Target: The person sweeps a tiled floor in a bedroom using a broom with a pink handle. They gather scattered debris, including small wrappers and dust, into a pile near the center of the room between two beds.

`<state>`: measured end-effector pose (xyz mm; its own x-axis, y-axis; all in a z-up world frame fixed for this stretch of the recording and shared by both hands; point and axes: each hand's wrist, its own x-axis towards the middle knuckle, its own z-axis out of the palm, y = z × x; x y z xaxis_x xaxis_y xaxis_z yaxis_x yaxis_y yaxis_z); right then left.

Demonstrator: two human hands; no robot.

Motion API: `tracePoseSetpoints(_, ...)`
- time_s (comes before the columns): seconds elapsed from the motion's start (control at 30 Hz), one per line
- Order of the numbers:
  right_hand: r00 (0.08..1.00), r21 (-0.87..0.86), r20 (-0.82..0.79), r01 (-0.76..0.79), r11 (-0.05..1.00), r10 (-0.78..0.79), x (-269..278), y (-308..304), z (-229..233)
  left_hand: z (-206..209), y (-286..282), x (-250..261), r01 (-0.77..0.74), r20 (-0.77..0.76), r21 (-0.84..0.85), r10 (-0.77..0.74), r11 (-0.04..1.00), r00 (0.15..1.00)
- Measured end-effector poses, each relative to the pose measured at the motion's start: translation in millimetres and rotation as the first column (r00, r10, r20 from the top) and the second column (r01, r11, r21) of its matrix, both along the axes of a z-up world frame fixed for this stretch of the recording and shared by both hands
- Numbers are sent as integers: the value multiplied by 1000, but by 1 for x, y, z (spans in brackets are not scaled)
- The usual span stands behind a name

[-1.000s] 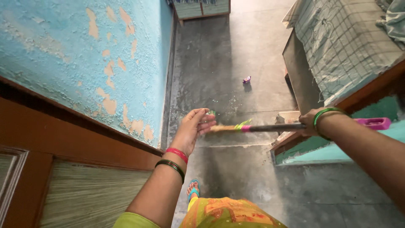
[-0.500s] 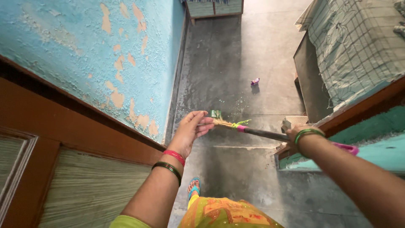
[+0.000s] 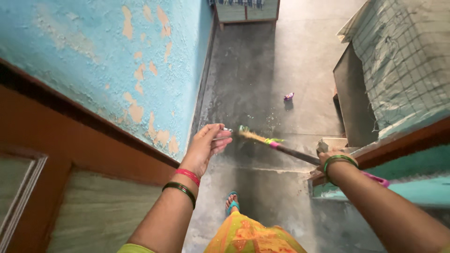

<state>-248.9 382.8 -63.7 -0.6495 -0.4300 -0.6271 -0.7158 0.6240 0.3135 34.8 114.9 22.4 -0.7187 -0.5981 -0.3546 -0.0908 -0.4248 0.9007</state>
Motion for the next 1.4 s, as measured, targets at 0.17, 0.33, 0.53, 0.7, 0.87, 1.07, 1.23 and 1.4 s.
tracePoseSetpoints(0.17,996,42,61,67,997,-69,-24,-2,42,0,-26,-19,21,-34,37,-20,999,999)
tracePoseSetpoints(0.33,991,83,129,-49,995,39,-33,-23,57,6,-60,-45,68,-70,38,-65,997,995)
tracePoseSetpoints(0.53,991,-20,128,27,999,-24,-53,-35,13,-2,-95,-61,108,-52,57,-105,992,993)
tracePoseSetpoints(0.7,989,-55,79,131,990,-127,-56,-46,11,-5,-120,-72,132,-37,75,-130,988,991)
tracePoseSetpoints(0.87,987,-17,159,34,999,-31,-66,-57,33,-5,-142,-88,171,-96,87,-162,981,982)
tracePoseSetpoints(1.07,979,257,182,-134,957,88,-24,-119,32,-13,-166,-77,172,-82,79,-165,982,983)
tracePoseSetpoints(1.23,993,191,116,-7,982,-15,-47,-127,-21,-12,-196,-66,149,-54,66,-145,987,988)
tracePoseSetpoints(1.4,986,102,65,147,984,-154,-61,-128,-11,-9,-209,-63,159,-51,47,-156,986,986)
